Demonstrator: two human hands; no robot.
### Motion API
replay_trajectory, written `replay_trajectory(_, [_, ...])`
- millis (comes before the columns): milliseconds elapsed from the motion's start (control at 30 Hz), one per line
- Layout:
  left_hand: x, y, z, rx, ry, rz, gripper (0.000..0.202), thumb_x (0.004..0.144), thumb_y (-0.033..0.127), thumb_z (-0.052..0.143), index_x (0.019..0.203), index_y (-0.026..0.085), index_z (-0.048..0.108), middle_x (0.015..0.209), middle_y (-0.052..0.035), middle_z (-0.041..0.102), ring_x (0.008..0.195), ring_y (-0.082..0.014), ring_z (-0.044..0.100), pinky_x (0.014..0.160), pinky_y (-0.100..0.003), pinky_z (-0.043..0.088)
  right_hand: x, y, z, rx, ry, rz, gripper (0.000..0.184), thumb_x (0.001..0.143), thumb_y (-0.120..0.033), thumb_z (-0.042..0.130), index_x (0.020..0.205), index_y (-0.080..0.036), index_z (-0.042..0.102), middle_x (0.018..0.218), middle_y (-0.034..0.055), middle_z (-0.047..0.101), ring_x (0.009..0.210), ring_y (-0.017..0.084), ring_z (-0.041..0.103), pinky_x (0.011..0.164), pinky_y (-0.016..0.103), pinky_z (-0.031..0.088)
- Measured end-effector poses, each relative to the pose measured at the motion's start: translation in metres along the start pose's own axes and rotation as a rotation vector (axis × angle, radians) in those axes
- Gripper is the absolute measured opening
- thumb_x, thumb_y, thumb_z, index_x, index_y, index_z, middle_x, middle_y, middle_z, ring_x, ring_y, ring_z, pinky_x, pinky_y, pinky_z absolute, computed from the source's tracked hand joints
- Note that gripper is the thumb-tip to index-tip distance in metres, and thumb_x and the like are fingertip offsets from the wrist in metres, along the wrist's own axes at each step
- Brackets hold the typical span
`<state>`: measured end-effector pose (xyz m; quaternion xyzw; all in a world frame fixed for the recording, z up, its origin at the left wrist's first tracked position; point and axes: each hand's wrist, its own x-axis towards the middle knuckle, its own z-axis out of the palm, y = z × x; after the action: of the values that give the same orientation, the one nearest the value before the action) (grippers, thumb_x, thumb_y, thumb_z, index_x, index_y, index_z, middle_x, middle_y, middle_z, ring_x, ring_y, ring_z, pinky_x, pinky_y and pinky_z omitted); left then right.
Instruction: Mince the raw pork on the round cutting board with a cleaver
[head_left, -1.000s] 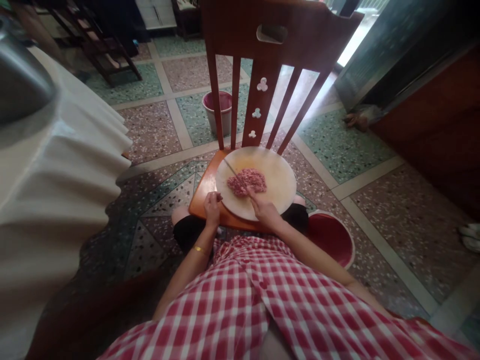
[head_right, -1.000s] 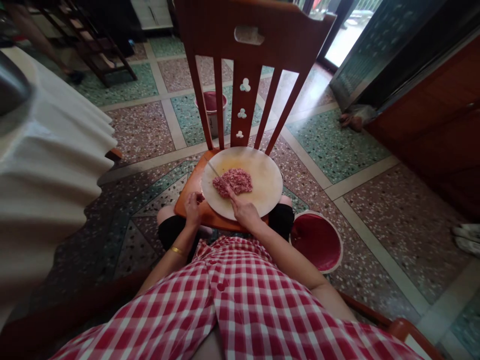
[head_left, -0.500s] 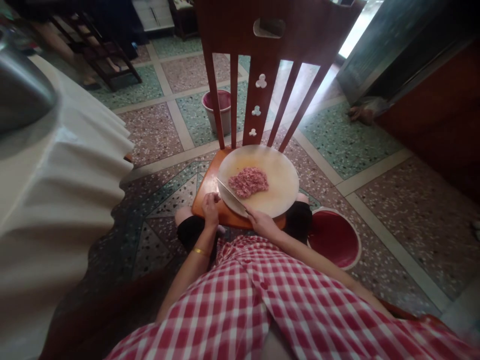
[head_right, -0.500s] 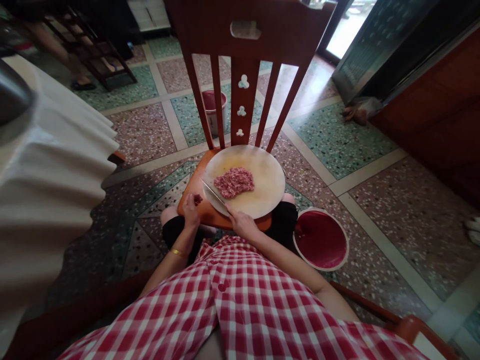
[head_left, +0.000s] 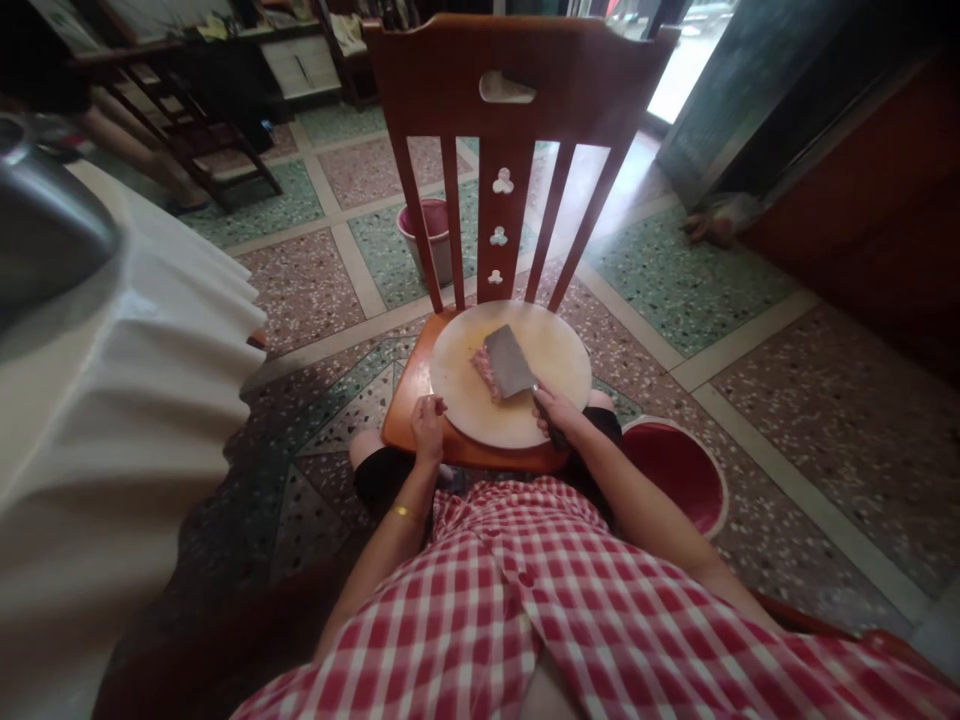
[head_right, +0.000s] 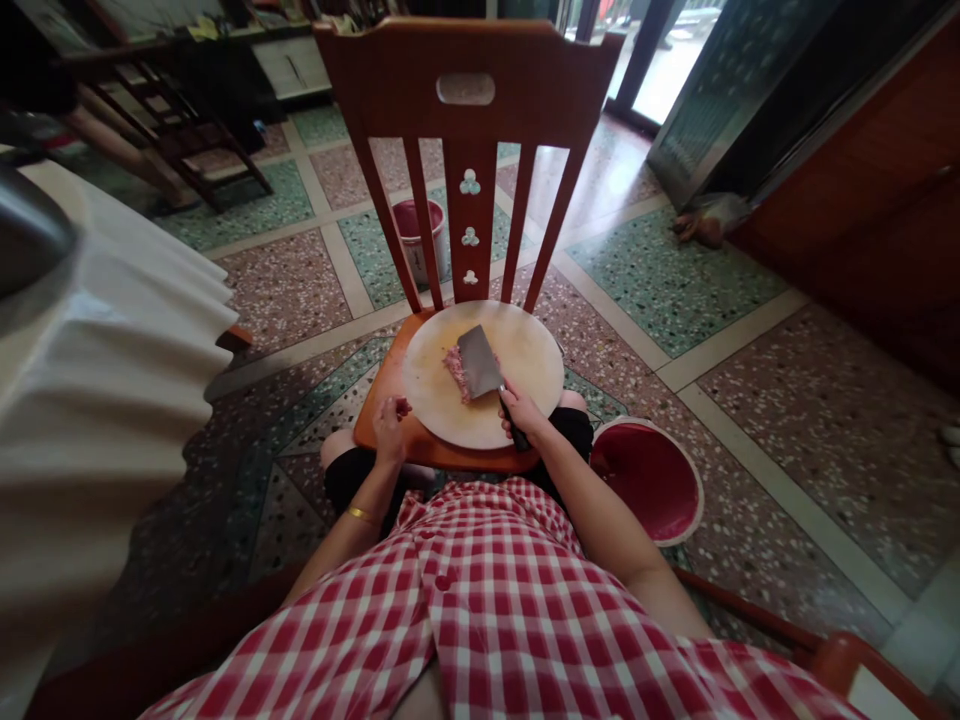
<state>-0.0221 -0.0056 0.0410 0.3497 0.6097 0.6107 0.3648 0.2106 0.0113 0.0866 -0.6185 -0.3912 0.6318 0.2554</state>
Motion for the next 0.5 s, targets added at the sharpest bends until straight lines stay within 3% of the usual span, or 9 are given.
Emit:
replay_trajectory(167, [-0.004,0.004,0.005,0.008,-0.041,-0.019,0.034,0.079,0.048,0.047,0.075,0.016,0.057,0.064,-0.0021,0.055,0.062,-0.0117,0.053,0.062,-0.025,0.043,-0.010,-0.003,-0.009,0.213,-0.103,0.013,0.056,0.087,-0.040,0.041,0.139,-0.030,0.021,0.055,-0.0082,0.044,0.034,0.006,0.041,0.032,0.016,0.035])
replay_trajectory(367, [0.000,-0.005,0.003,0.036,-0.052,-0.033,0.032,0.078,0.045,0.048,0.076,0.015,0.057,0.065,-0.0014,0.055,0.063,-0.0113,0.053,0.063,-0.024,0.044,-0.026,-0.007,-0.026,-0.017,0.002,-0.296,0.061,0.081,-0.044,0.051,0.135,-0.023,0.033,0.050,-0.0103,0.040,0.032,0.005,0.035,0.030,0.015,0.030])
replay_trajectory(500, [0.002,-0.014,0.012,0.067,-0.111,-0.030,0.027,0.078,0.042,0.048,0.076,0.016,0.056,0.072,-0.0022,0.058,0.068,-0.0117,0.056,0.068,-0.025,0.045,-0.027,0.013,-0.043,0.003,0.030,-0.269,0.060,0.081,-0.043,0.049,0.135,-0.021,0.033,0.048,-0.0104,0.041,0.030,0.006,0.035,0.027,0.015,0.029])
